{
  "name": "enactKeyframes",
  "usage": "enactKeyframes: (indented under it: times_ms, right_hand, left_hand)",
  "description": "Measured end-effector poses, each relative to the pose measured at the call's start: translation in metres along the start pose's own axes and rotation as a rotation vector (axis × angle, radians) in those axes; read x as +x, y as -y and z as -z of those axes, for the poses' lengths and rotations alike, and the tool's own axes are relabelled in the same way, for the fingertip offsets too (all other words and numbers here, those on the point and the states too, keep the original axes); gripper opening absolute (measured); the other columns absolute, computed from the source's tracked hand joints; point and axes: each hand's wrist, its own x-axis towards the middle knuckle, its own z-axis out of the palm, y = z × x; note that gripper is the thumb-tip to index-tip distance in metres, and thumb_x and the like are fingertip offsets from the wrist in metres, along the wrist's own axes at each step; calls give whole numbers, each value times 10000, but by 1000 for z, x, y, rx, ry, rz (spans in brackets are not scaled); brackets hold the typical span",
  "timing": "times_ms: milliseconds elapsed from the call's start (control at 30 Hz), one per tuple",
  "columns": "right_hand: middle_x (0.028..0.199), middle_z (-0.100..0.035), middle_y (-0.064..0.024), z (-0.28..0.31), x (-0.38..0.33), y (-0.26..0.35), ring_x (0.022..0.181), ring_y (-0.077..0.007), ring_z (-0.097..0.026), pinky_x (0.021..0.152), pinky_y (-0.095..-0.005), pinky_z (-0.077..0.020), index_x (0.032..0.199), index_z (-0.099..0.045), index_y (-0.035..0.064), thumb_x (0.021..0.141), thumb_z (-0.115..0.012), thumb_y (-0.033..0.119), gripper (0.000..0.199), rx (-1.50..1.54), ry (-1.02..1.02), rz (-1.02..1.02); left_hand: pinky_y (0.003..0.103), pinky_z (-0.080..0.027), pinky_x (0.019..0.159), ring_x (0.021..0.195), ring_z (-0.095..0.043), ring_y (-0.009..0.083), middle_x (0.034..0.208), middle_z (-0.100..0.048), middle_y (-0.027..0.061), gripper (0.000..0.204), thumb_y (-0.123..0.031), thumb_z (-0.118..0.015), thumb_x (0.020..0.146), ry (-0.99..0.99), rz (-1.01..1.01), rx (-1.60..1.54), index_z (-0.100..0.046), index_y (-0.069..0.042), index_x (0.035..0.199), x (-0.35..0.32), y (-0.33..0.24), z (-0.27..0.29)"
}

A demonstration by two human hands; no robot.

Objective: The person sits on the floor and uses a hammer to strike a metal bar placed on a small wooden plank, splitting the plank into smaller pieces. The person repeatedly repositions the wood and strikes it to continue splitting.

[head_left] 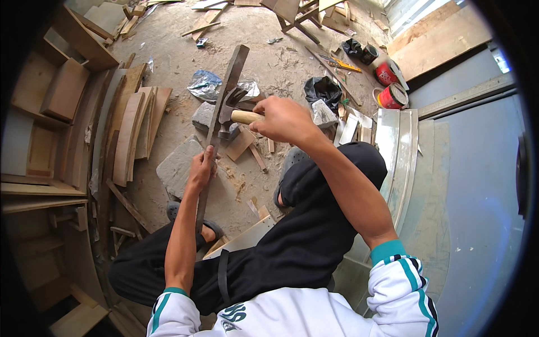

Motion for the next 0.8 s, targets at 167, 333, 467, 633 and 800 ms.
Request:
enactKeyframes:
  times_ms: [167, 333, 467, 633, 800]
  right_hand:
    - [1005, -739, -96, -3, 11, 0, 957, -262, -700, 823, -378, -537, 1194, -716, 191, 809, -735, 401, 439, -35, 1, -52]
    - [1030, -740, -82, 0, 20, -7, 959, -257, -700, 824, -374, -540, 1199, -716, 214, 808, -738, 409, 437, 36, 34, -46]
    - [1033, -740, -86, -23, 36, -17, 955, -254, -701, 820, -377, -543, 1192, -720, 225, 808, -730, 436, 438, 47, 32, -22]
    - [1044, -737, -103, -65, 61, -37, 975, -281, -700, 829, -404, -542, 1133, -740, 208, 823, -686, 500, 429, -57, 123, -30]
    - [1044, -727, -171, -72, 79, -45, 996, -322, -697, 829, -433, -538, 1012, -752, 67, 804, -691, 619, 593, -218, 187, -77]
  left_hand:
    - [284, -396, 466, 455, -487, 117, 550, -500, 16, 654, -606, -466, 984, -47, 23, 11, -634, 15, 866, 1, -4, -1]
    - [289, -387, 450, 438, -487, 118, 546, -504, 22, 656, -618, -470, 977, -81, 69, 88, -611, -1, 801, 0, -9, -3]
    - [304, -390, 452, 446, -497, 119, 556, -519, 33, 660, -634, -476, 967, -76, 117, 167, -614, -14, 784, 3, 4, 7]
    - [323, -434, 483, 489, -559, 153, 601, -583, 67, 670, -644, -495, 949, -54, 186, 323, -630, -2, 813, 9, 30, 13]
    - [391, -485, 563, 558, -631, 230, 651, -639, 112, 645, -626, -517, 944, 14, 166, 304, -627, 5, 872, 22, 63, -21]
